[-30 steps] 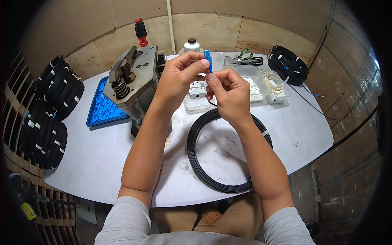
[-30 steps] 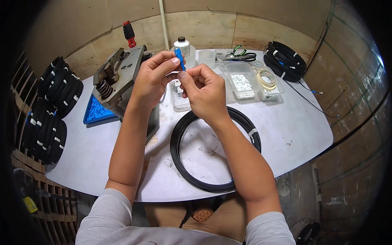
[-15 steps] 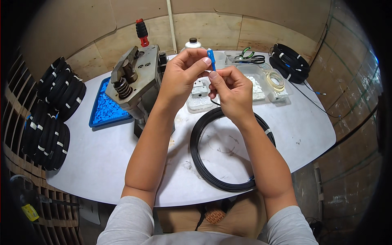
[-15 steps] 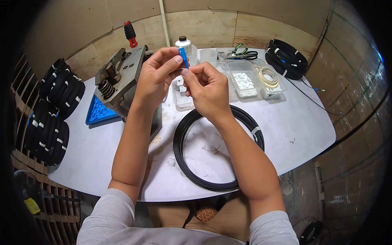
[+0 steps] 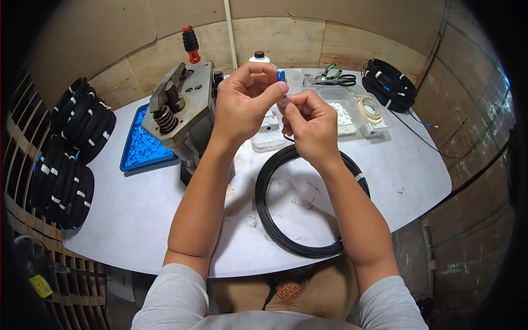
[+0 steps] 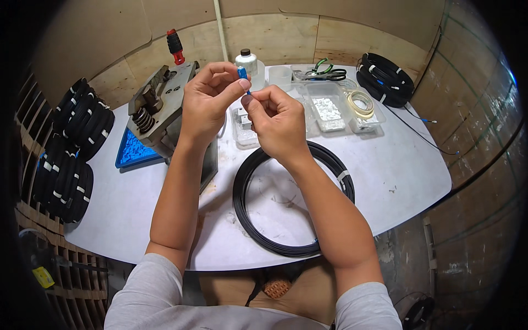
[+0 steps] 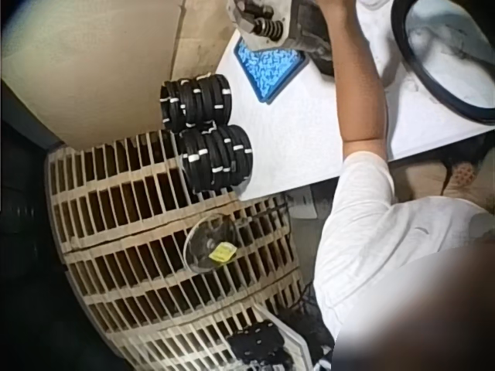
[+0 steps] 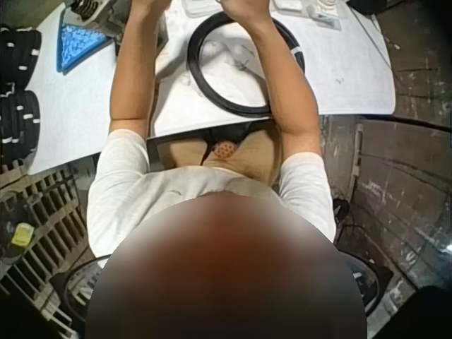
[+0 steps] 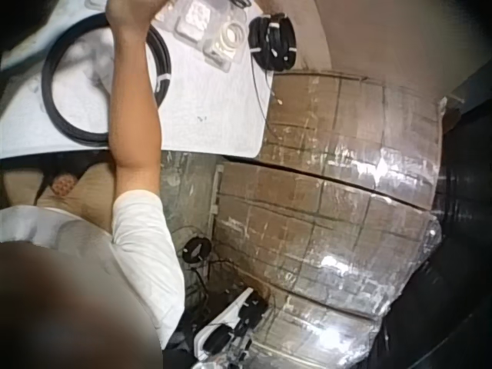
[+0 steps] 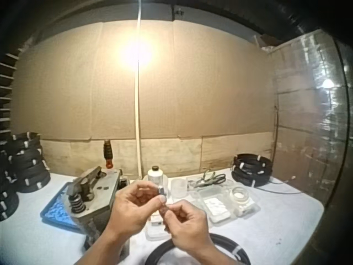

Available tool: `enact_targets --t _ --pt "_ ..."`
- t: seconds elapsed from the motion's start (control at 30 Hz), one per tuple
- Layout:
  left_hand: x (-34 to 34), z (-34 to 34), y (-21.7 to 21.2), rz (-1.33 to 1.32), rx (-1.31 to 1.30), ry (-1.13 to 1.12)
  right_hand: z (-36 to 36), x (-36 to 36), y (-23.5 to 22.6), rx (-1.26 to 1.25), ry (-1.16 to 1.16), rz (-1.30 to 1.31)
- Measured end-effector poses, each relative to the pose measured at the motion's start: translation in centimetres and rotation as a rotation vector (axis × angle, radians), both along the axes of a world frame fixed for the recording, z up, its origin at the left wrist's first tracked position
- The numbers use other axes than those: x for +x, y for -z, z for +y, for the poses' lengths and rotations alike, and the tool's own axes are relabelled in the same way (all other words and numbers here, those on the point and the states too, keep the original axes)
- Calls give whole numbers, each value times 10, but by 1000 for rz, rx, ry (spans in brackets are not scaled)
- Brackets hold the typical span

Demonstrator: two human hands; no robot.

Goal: The recorder is crimping a connector onto a thin wire cable at a workbench.

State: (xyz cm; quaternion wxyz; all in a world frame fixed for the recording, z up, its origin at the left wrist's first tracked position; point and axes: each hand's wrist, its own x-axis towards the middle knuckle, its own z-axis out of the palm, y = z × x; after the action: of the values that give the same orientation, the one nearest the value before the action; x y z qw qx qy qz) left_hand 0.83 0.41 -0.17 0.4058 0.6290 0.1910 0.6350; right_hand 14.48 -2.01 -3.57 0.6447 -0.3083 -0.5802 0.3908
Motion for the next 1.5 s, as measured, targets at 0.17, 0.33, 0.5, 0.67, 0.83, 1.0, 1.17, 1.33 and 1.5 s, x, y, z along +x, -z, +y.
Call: enact_targets --t 0.17,0.33,0.5,0.67,0.83,1.0,1.17,1.33,1.5 --pt "-10 7 7 -24 -128 85 0 0 1 42 -6 5" --pt "-12 9 10 60 -289 238 0 1 1 35 -42 25" --pt "-12 6 5 -15 -343 295 2 0 0 33 -28 32" --pt "-11 8 8 49 -328 299 3 1 2 41 -38 20" --pt "-7 5 7 30 -328 254 4 0 3 37 -43 40" --pt "-8 8 9 78 -313 276 3 0 2 25 -50 42" --pt "-9 6 6 41 -330 294 3 -1 1 17 -57 46" --pt "-9 6 8 71 -324 272 2 -1 3 36 -57 41" --pt "-10 4 5 56 -332 287 2 -1 3 31 -58 37"
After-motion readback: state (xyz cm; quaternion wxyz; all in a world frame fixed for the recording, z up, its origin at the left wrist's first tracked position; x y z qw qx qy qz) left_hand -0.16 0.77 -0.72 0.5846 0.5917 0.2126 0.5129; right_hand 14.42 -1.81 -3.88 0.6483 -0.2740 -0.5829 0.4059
